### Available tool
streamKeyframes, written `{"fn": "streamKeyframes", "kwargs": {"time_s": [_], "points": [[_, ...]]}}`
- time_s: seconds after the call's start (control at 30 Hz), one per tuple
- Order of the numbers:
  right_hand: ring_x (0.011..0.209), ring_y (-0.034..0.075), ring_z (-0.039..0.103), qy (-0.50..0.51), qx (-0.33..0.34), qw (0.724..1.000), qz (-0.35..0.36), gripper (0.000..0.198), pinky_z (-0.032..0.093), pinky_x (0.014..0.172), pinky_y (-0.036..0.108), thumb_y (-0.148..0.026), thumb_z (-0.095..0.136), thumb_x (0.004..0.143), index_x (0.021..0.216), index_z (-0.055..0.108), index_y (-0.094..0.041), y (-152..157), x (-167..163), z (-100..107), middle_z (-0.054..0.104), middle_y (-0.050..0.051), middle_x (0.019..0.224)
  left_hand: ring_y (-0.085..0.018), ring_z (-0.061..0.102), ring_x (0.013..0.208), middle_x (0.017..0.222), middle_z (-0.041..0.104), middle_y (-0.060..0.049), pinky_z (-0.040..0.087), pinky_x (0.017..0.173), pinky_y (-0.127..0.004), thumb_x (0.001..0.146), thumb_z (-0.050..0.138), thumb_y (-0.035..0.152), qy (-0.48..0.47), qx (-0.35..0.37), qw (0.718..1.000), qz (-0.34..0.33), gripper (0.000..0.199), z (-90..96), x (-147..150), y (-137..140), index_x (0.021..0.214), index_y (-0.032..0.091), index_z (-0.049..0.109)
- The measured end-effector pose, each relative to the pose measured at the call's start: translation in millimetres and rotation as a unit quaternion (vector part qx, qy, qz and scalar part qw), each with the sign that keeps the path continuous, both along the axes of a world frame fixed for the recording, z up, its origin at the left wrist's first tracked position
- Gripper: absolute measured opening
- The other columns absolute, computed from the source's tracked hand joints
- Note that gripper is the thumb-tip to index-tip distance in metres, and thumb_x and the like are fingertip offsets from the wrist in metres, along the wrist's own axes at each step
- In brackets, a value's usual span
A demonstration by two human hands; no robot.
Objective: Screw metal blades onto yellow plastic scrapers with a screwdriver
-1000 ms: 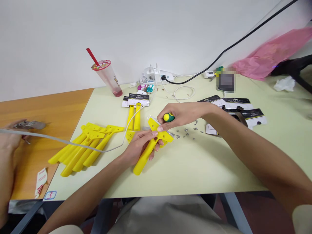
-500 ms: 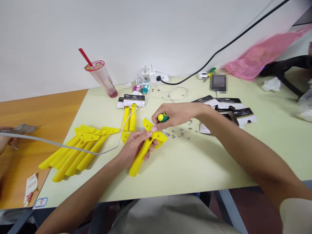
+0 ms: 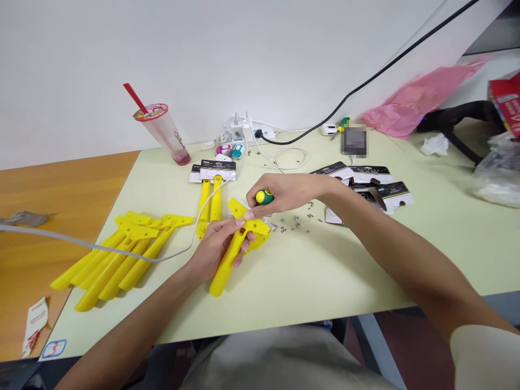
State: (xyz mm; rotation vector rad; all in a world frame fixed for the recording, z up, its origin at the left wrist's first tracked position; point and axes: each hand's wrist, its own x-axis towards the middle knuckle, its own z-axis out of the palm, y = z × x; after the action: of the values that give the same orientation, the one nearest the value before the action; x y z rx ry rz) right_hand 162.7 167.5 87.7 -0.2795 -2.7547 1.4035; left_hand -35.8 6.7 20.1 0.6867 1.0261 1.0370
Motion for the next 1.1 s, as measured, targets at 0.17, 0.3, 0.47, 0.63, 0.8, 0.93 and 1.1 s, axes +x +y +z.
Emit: {"fn": "streamKeyframes", "kwargs": {"time_s": [0.17,0.3,0.47,0.63,0.8,0.93,1.1], "points": [[0.066,0.012,0.044,0.001,0.038,0.999,-0.023,0.038,0.032,0.061,0.029,-0.055,0.073,0.101,0.088,0.070,-0.019,0.7,4.1,7.1,0.063,-0.002,0.077,-0.011,0.057,0.051,0.080,0.070,-0.006,0.046,0.037,-0.022,0.092,0.083,0.052,0.018,0.014,1.000,-0.007,0.041,-1.5,-1.6,0.1,0.087,0.013,0.071],[0.069,0.013,0.050,-0.034,0.108,0.991,-0.073,0.036,0.034,0.063,0.030,-0.053,0.070,0.103,0.093,0.073,-0.019,7.8,14.9,16.9,0.069,0.002,0.083,-0.008,0.052,0.044,0.073,0.067,-0.002,0.046,0.039,-0.022,0.094,0.079,0.056,0.041,0.019,0.999,0.011,0.043,0.1,-1.0,1.1,0.084,0.015,0.070],[0.069,0.016,0.056,-0.209,0.152,0.960,-0.105,0.020,0.036,0.064,0.031,-0.038,0.079,0.093,0.096,0.077,-0.019,19.6,24.0,13.8,0.073,0.004,0.086,-0.009,0.057,0.054,0.085,0.073,-0.004,0.045,0.041,-0.021,0.089,0.085,0.054,0.047,0.023,0.995,0.090,0.040,0.6,-0.2,4.7,0.087,0.018,0.068],[0.068,0.017,0.056,-0.353,0.122,0.925,-0.069,0.014,0.035,0.059,0.033,-0.031,0.084,0.083,0.093,0.081,-0.022,19.9,15.3,-3.3,0.072,0.004,0.090,-0.009,0.057,0.054,0.089,0.075,-0.005,0.046,0.043,-0.021,0.089,0.085,0.054,0.044,0.008,0.993,0.106,0.039,-2.4,-2.7,6.2,0.091,0.018,0.068],[0.066,0.017,0.056,-0.367,0.110,0.923,-0.046,0.013,0.038,0.058,0.032,-0.026,0.083,0.080,0.091,0.080,-0.021,20.6,6.6,-17.6,0.071,0.004,0.085,-0.009,0.058,0.057,0.093,0.076,-0.005,0.048,0.044,-0.021,0.084,0.090,0.046,0.041,0.007,0.994,0.104,0.036,-1.2,-0.5,5.7,0.090,0.018,0.068],[0.068,0.019,0.059,-0.375,0.112,0.919,-0.049,0.013,0.038,0.059,0.032,-0.024,0.081,0.079,0.092,0.080,-0.021,21.8,6.7,-22.1,0.071,0.005,0.084,-0.013,0.063,0.069,0.097,0.076,-0.008,0.049,0.045,-0.021,0.083,0.091,0.047,0.030,0.011,0.993,0.111,0.037,-1.1,1.5,6.0,0.091,0.017,0.070],[0.067,0.019,0.057,-0.376,0.124,0.916,-0.063,0.016,0.037,0.059,0.034,-0.030,0.081,0.079,0.093,0.079,-0.021,20.9,8.3,-22.1,0.071,0.006,0.086,-0.013,0.063,0.070,0.096,0.075,-0.009,0.049,0.044,-0.020,0.085,0.090,0.047,0.026,0.009,0.993,0.113,0.037,-2.1,1.0,5.8,0.089,0.017,0.070]]}}
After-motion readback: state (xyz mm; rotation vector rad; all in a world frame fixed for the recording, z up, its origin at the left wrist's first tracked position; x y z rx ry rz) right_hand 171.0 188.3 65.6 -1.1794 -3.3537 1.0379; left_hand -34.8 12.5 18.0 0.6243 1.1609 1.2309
